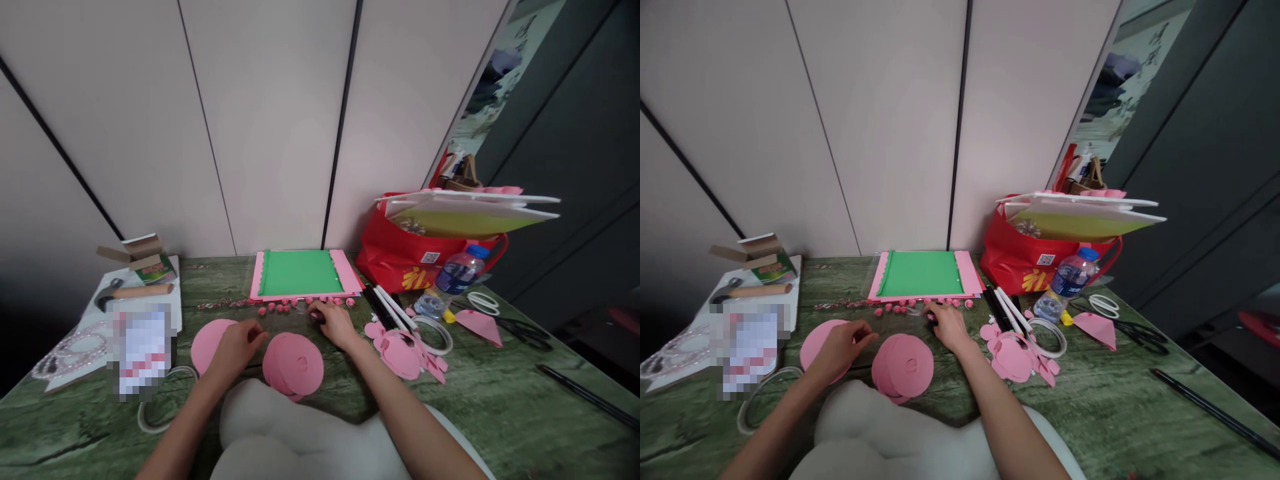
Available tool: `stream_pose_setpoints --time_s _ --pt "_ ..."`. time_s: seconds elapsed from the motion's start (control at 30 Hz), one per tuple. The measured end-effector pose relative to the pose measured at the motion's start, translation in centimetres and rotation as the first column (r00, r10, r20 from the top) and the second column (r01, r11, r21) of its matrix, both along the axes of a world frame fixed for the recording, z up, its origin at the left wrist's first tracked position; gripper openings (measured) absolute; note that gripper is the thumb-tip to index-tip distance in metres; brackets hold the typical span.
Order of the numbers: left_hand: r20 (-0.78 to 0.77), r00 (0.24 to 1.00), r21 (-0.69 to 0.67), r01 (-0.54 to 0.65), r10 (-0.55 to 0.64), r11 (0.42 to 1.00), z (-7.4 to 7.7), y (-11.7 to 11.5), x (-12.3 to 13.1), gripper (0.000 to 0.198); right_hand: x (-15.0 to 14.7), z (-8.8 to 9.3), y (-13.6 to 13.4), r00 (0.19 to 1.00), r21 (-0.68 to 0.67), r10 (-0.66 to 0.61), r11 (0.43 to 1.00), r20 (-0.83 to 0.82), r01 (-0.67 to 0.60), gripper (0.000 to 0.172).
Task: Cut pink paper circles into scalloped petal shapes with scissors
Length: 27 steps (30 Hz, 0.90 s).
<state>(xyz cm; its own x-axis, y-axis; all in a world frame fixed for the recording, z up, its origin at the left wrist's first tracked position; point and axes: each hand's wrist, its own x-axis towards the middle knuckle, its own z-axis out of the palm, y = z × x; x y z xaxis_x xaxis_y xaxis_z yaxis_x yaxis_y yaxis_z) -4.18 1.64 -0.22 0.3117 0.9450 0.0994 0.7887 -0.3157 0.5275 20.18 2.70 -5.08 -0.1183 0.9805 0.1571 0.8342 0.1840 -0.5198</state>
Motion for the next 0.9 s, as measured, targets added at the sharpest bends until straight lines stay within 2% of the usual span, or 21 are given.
stream_pose_setpoints --time_s 0.13,0.23,0.3,0.43,0.53,0.63,0.77,0.9 --pt "0.147 0.988 -0.045 0.052 -0.045 0.998 0.1 -0.4 0.7 0.022 0.1 -0.3 0.0 0.986 -0.040 -0.042 0.999 -0.163 0.036 0.039" --pt "0.328 0.943 -0.115 0.104 -0.062 0.988 0.1 -0.7 1.4 0.019 -0.4 -0.2 0.0 0.925 -0.077 -0.076 0.996 -0.372 0.051 0.027" --pt "0.469 0.882 -0.154 0.131 -0.044 0.979 -0.1 -0.9 1.9 0.016 -1.2 0.3 -0.1 0.841 -0.111 -0.085 0.993 -0.535 0.030 0.023" --pt "0.643 0.764 -0.169 0.203 -0.048 0.964 -0.9 -1.1 2.6 0.033 -3.0 1.6 -0.9 0.591 -0.188 -0.112 0.980 -0.799 -0.067 0.036" --pt "0.669 0.737 -0.105 0.219 -0.094 0.970 -1.1 -1.2 2.6 0.037 -4.2 2.3 -1.9 0.416 -0.247 -0.162 0.956 -0.895 -0.158 0.046" --pt "0.619 0.764 -0.028 0.253 -0.182 0.967 -0.7 -1.3 2.5 0.032 -5.0 2.6 -2.8 0.295 -0.300 -0.226 0.924 -0.928 -0.236 0.048" --pt "0.544 0.802 0.021 0.281 -0.247 0.960 -0.2 -1.3 2.5 0.015 -5.5 2.6 -3.3 0.198 -0.337 -0.289 0.899 -0.936 -0.280 0.046" --pt "0.599 0.779 0.009 0.224 -0.185 0.974 0.0 -1.4 2.6 0.015 -5.5 3.1 -3.4 0.133 -0.309 -0.282 0.907 -0.950 -0.286 0.043"
